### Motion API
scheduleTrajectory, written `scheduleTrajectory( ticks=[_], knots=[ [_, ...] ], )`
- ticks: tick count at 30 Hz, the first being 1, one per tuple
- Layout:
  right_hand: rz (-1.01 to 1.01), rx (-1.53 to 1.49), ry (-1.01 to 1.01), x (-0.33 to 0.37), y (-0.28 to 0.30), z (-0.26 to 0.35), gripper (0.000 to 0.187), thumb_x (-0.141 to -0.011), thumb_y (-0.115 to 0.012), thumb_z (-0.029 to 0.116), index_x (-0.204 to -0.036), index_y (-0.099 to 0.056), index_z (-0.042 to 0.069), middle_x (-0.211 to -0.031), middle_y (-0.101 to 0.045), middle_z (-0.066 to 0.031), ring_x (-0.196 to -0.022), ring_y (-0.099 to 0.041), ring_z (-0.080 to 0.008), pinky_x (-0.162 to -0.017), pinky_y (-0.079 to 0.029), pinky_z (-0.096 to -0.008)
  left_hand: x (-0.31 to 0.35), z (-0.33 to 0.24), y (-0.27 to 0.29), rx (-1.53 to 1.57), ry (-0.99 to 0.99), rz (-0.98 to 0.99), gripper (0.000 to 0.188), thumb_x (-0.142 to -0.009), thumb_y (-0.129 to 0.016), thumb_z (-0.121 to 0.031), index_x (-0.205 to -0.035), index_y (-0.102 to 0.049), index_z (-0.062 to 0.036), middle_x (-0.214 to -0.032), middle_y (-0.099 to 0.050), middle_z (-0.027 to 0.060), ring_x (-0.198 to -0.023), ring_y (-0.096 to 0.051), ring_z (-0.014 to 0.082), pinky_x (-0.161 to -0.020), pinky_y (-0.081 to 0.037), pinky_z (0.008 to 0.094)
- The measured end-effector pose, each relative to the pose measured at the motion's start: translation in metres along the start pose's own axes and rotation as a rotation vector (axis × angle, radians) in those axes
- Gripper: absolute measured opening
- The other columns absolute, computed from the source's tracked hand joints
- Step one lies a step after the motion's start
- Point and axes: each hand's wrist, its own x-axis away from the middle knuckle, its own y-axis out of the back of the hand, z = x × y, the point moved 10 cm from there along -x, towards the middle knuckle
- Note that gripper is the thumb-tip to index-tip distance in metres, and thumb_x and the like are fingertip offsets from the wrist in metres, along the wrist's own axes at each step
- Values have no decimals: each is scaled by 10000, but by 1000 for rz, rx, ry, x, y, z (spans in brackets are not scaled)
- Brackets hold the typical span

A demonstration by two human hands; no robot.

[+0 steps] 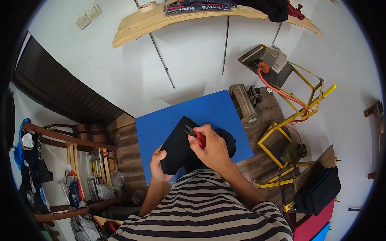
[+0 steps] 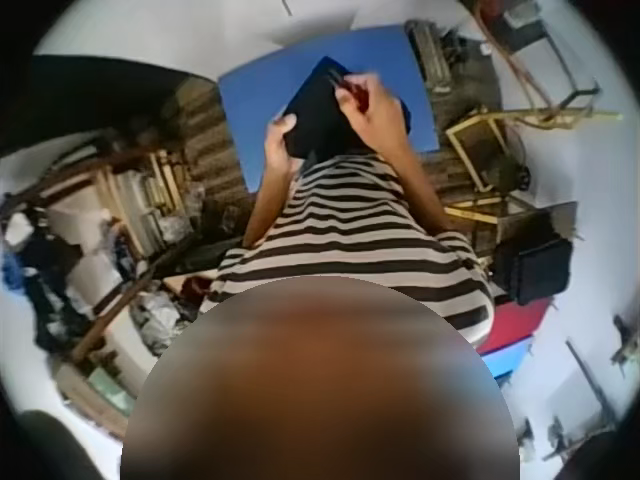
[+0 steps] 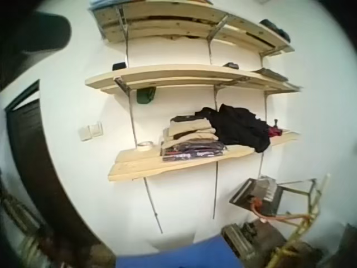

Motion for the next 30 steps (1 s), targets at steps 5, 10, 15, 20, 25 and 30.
scheduleTrajectory(
  ticks=[5, 10, 15, 20, 25, 30],
  knots=[
    [19, -18, 31, 1, -4, 5, 270, -814, -686, 144, -958, -518, -11, -738, -635, -169, -613, -650, -258, -564, -511, -320, 2, -4, -1, -75, -33, 4, 494, -818, -536, -208, -1185, -500, 120, -1081, -624, 186, -939, -630, 219, -836, -488, 301],
    [-10, -1, 70, 3, -5, 9, 257, -805, -692, 130, -941, -525, -10, -756, -643, -175, -612, -655, -260, -545, -514, -312, 3, -2, 0, -34, -31, 1, 513, -820, -520, -211, -1209, -483, 122, -1103, -617, 188, -948, -631, 228, -845, -486, 302],
    [-60, 39, 127, 6, -4, 16, 252, -801, -695, 131, -938, -534, -6, -789, -653, -182, -630, -664, -270, -549, -523, -314, 4, -2, -4, -4, -37, -6, 533, -827, -501, -222, -1235, -465, 118, -1126, -610, 189, -968, -628, 235, -867, -482, 306],
    [-44, 92, 158, 11, -5, 23, 242, -794, -701, 135, -892, -523, 5, -844, -667, -181, -644, -666, -288, -542, -528, -324, 4, -4, -10, -12, -38, 71, 569, -847, -504, -256, -1299, -421, 79, -1231, -557, 186, -1076, -588, 260, -940, -454, 348],
    [-48, 108, 171, 13, -7, 28, 254, -780, -712, 140, -879, -520, 7, -850, -671, -167, -644, -670, -287, -531, -529, -324, 5, -1, -2, -12, -21, 50, 553, -852, -493, -252, -1295, -427, 73, -1219, -562, 184, -1073, -589, 257, -938, -455, 347],
    [-64, 147, 203, 16, -9, 34, 258, -772, -718, 144, -870, -521, 9, -847, -674, -153, -638, -671, -282, -524, -532, -323, 4, 2, 1, 13, -4, 42, 538, -859, -486, -247, -1292, -432, 68, -1209, -569, 177, -1069, -589, 247, -936, -455, 340]
  ],
)
